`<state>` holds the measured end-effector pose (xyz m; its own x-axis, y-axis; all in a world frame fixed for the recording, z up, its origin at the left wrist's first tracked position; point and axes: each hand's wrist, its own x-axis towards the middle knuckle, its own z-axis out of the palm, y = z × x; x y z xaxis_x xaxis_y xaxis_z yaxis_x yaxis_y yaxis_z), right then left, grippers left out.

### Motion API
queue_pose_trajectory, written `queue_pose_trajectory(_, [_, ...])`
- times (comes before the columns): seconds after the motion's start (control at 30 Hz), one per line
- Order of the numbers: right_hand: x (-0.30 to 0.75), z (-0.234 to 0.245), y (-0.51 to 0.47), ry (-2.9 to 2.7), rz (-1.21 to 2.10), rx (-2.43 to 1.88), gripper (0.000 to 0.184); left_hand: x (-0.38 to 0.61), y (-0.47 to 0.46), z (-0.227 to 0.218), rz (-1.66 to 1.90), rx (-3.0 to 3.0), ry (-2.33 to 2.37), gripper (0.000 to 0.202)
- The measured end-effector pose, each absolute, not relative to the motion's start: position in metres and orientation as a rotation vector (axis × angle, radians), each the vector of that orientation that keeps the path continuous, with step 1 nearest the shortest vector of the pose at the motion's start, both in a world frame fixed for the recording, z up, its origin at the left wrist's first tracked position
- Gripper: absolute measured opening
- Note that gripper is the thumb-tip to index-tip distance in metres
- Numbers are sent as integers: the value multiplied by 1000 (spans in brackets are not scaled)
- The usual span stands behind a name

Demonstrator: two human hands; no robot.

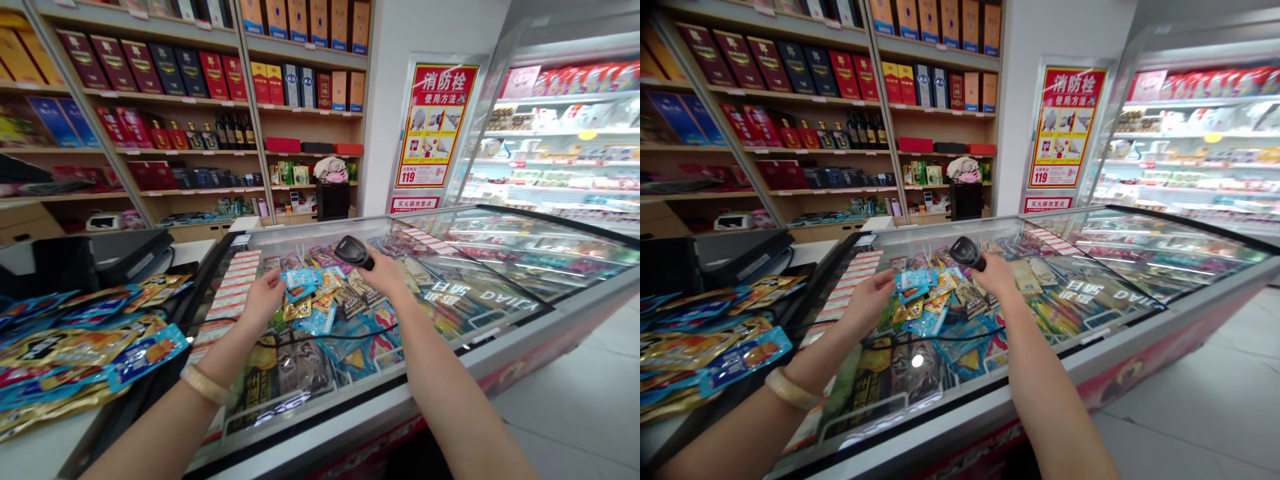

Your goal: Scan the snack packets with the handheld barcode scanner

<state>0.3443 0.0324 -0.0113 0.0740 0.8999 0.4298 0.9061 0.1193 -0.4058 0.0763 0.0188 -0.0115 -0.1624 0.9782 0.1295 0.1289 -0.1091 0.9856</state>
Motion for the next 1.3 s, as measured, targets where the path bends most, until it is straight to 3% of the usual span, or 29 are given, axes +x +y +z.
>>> queue_pose_trajectory(0.23, [344, -11, 32, -1788, -24, -1775, 38, -9, -31, -19, 1031, 2191, 1812, 53])
queue_pose_trajectory(0.5, [338, -13, 32, -1860, -60, -1797, 32, -109, -64, -13, 165, 2304, 2437, 56])
queue_pose_trajectory(0.63, [334, -16, 34, -1878, -47, -1810, 37, -110, -73, -11, 72, 2353, 2451, 54])
queue_pose_trajectory(0.73, [333, -17, 35, -1877, -22, -1794, 36, -103, -74, -10, 188, 2371, 2420, 49])
queue_pose_trajectory(0.87, [332, -16, 33, -1866, -20, -1747, 36, -98, -67, -6, 723, 2319, 2269, 45])
queue_pose_trajectory(1.0, [326, -16, 32, -1853, -23, -1642, 30, -77, -58, 5, 1326, 1986, 1895, 65])
queue_pose_trajectory(1.13, [314, -18, 31, -1861, -26, -1477, 26, -33, -46, 17, 1622, 1381, 1332, 82])
queue_pose_trajectory(1.2, [307, -19, 29, -1872, 2, -1400, 25, -12, -36, 18, 1659, 1141, 1100, 76])
queue_pose_trajectory(1.3, [297, -20, 25, -1937, 77, -1235, 21, 9, -24, 11, 1621, 938, 908, 48])
